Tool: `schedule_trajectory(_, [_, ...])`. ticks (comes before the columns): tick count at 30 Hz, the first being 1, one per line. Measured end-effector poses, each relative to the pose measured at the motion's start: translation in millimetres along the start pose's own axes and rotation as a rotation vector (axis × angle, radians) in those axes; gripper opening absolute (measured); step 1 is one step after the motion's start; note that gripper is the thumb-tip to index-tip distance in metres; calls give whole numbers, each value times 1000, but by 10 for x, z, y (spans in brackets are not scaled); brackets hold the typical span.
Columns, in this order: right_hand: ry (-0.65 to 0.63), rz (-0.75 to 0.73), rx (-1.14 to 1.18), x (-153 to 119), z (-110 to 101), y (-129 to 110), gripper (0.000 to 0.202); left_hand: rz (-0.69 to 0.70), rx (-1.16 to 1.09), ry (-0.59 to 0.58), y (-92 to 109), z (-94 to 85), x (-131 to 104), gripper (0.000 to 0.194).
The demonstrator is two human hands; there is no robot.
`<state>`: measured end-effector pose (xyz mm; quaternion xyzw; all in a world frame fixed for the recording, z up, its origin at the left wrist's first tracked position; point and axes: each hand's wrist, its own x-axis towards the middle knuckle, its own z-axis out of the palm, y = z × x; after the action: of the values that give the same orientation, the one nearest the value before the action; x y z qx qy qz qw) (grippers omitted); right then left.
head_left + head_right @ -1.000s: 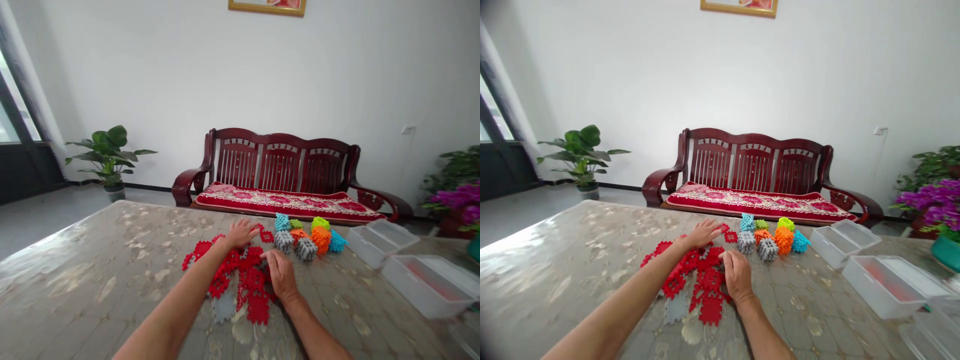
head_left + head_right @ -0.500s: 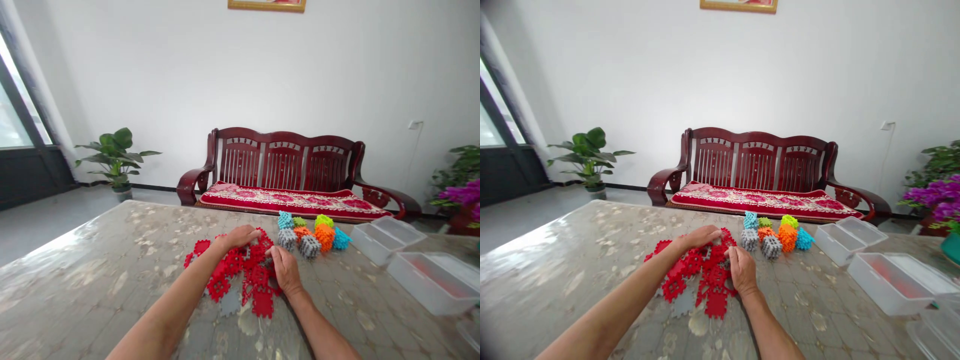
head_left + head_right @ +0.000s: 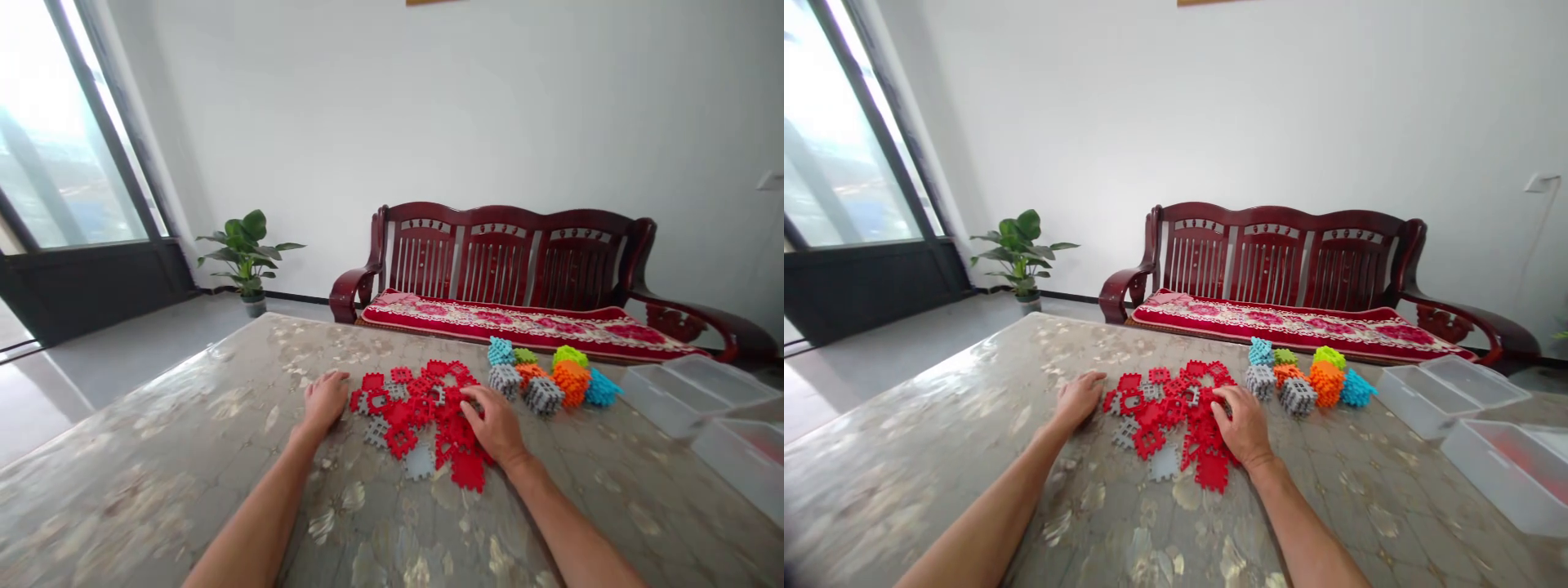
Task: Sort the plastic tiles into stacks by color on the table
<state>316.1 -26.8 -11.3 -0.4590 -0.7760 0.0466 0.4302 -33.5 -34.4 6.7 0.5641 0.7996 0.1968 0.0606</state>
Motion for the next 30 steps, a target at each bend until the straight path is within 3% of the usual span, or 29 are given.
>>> schedule_trajectory(5, [-112,-145,-79,3,-18,-340,29,138,131,37,79,83,-215,44])
schedule_trajectory(9, [-354,-280,-108,46,81,-715,43,208,181,55,106,88,-228,44])
schedule_trajectory(12, [-469,-302,-121,82,216,-817,43,232,188,56,99,92,-220,45])
schedule_trajectory(15, [-432,-242,-133,122,277,-788,39,228,196,45,110,100,-218,47])
schedule_trajectory(18, [-379,-184,-113,130,188,-798,34,229,208,45,127,108,-210,46])
schedule_trajectory(21, [-478,-149,-70,56,18,-906,22,238,210,46,130,119,-191,46])
schedule_trajectory(24, [-579,-150,-101,-75,-92,-1013,37,235,212,47,121,127,-175,46])
schedule_trajectory(26, [-579,-161,-141,-151,-99,-1035,42,234,217,44,115,126,-169,47])
schedule_trajectory(30, [-527,-246,-172,-223,-29,-973,25,235,224,32,112,113,-160,46])
